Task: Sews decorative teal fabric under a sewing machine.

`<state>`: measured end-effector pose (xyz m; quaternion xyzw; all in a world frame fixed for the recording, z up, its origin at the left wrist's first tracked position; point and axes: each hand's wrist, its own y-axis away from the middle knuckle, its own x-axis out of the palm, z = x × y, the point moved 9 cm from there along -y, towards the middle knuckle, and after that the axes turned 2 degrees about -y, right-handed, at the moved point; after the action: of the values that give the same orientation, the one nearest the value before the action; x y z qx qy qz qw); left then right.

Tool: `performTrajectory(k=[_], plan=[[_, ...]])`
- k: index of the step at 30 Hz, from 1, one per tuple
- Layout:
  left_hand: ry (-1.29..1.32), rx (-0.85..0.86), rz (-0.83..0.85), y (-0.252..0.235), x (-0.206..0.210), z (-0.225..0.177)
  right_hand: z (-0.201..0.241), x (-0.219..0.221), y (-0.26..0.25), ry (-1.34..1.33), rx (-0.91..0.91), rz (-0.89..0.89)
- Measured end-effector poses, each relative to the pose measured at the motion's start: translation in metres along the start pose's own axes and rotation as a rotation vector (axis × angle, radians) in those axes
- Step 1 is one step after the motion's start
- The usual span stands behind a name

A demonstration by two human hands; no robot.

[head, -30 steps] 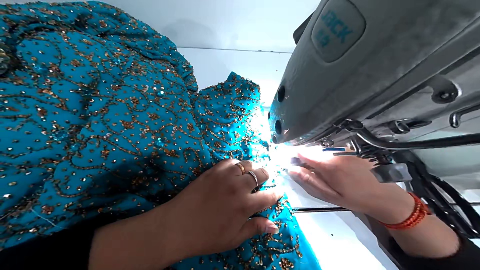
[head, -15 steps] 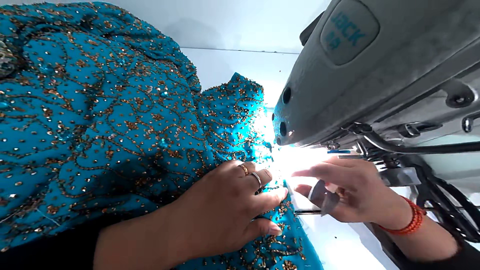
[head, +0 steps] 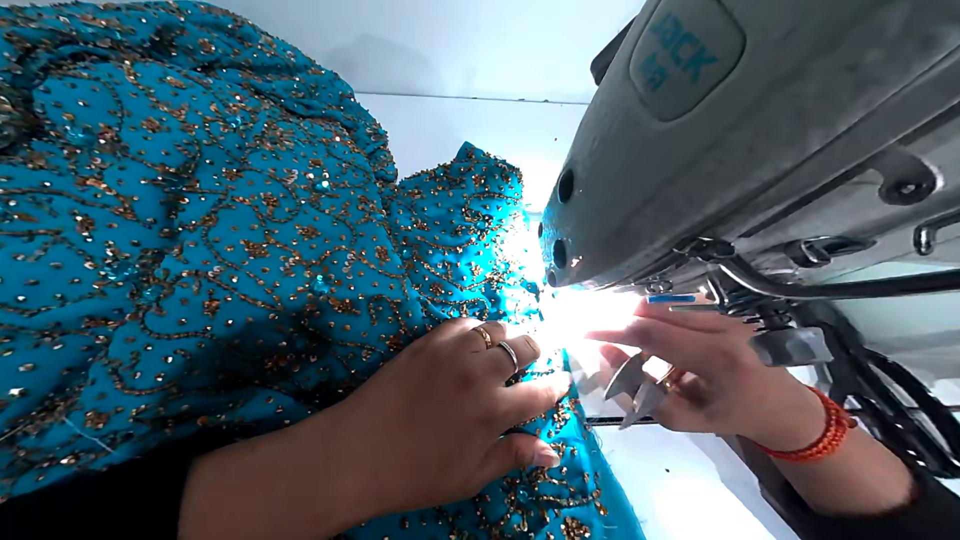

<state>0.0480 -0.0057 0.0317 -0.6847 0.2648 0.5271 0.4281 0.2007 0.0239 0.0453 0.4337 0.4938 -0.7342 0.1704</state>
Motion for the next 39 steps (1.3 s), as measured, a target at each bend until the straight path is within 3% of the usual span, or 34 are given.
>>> performTrajectory(k=[5, 9, 18, 24, 30, 34, 36, 39], plan=[[0.002, 0.006, -0.012, 0.000, -0.001, 0.000, 0.019, 0.012, -0.010, 0.097, -0.114, 0.097], [0.003, 0.002, -0.011, 0.000, -0.002, 0.001, 0.021, 0.010, -0.009, 0.148, -0.141, 0.050], [-0.002, 0.005, -0.013, 0.000, -0.002, 0.001, 0.020, 0.016, -0.011, 0.166, -0.108, 0.104], [-0.005, -0.006, -0.004, 0.000, -0.001, 0.002, 0.012, 0.001, -0.001, 0.212, -0.095, 0.001], [0.004, -0.009, -0.005, -0.001, -0.001, 0.001, 0.017, 0.015, -0.008, 0.139, -0.108, 0.109], [-0.003, -0.012, -0.001, 0.000, 0.000, 0.002, 0.015, 0.007, -0.004, 0.199, -0.116, 0.055], [-0.002, -0.014, -0.001, -0.001, 0.000, 0.002, 0.009, 0.003, -0.001, 0.242, -0.071, 0.045], [-0.010, -0.029, 0.026, 0.000, 0.002, 0.003, -0.016, -0.002, 0.009, 0.326, 0.140, 0.086]])
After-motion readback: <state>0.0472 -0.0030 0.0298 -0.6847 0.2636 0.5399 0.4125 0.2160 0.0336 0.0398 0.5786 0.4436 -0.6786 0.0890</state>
